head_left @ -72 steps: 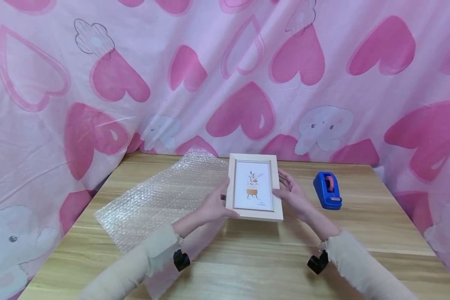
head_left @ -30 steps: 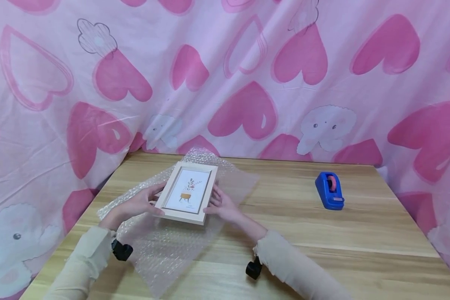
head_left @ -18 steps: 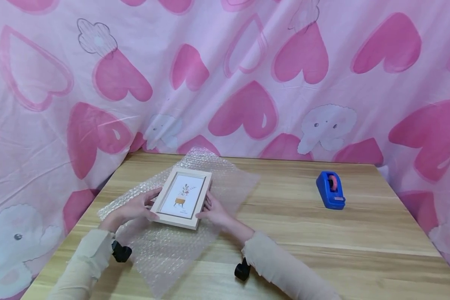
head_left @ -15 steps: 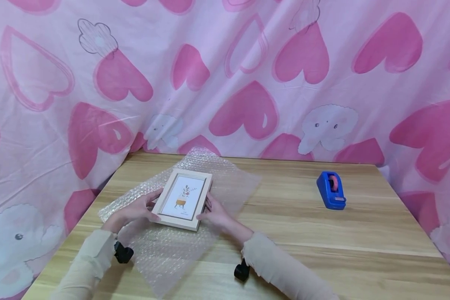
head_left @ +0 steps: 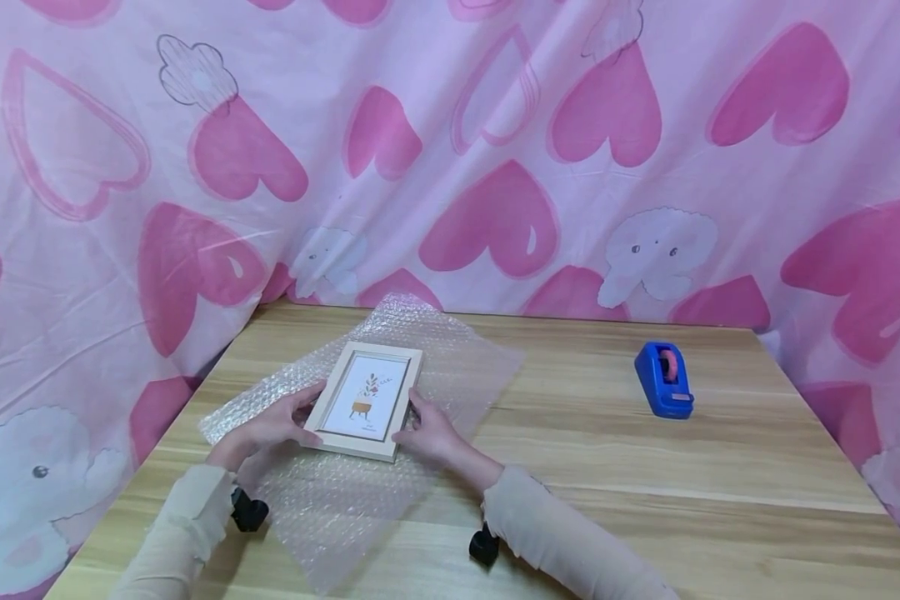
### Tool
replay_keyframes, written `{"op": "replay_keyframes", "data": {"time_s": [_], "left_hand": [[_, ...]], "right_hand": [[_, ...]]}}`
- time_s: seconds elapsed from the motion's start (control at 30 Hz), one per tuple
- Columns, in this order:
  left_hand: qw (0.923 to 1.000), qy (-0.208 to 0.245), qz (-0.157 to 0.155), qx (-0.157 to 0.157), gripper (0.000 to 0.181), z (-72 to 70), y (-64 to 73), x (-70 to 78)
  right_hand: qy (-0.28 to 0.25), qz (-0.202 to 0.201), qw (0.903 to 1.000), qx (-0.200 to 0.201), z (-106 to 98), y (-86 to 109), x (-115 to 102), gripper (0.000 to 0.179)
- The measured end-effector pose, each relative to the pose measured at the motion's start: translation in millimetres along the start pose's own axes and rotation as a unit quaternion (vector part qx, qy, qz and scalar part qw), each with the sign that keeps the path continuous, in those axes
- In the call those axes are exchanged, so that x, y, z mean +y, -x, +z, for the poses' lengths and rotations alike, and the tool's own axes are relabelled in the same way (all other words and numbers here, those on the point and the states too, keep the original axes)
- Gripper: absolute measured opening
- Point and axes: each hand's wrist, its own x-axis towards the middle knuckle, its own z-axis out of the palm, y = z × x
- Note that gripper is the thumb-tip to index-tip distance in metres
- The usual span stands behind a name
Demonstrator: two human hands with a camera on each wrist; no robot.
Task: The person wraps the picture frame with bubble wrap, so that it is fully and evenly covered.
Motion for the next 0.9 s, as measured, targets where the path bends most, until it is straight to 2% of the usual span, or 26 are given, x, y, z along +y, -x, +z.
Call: {"op": "replay_keyframes", "data": {"time_s": [0.17,0.33,0.53,0.7,0.8,0.9], "left_hand": [[0.9998,0.013,-0.014,-0.005,0.106,-0.6,2.1,0.6],[0.9991,0.039,-0.001,-0.019,0.105,1.0,4.3,1.9],[0.9973,0.044,0.029,-0.052,0.103,0.4,5.5,1.9],[0.9959,0.055,0.012,-0.071,0.106,-2.8,6.5,2.5],[0.9956,0.065,-0.003,-0.068,0.107,-2.9,7.4,3.1],[0.9963,0.060,-0.004,-0.062,0.106,-2.3,9.3,3.8]], "right_hand": [[0.004,0.000,0.9998,0.020,-0.2,0.7,0.4,0.085],[0.006,0.004,0.9990,0.044,-1.3,1.1,0.6,0.082],[-0.048,0.003,0.9984,0.031,-2.5,2.7,-2.0,0.082],[-0.041,0.008,0.9988,0.023,-4.7,4.6,-4.3,0.081],[-0.028,0.015,0.9994,0.015,-6.5,6.0,-5.1,0.081],[-0.025,0.017,0.9995,0.005,-7.8,7.5,-5.0,0.081]]}}
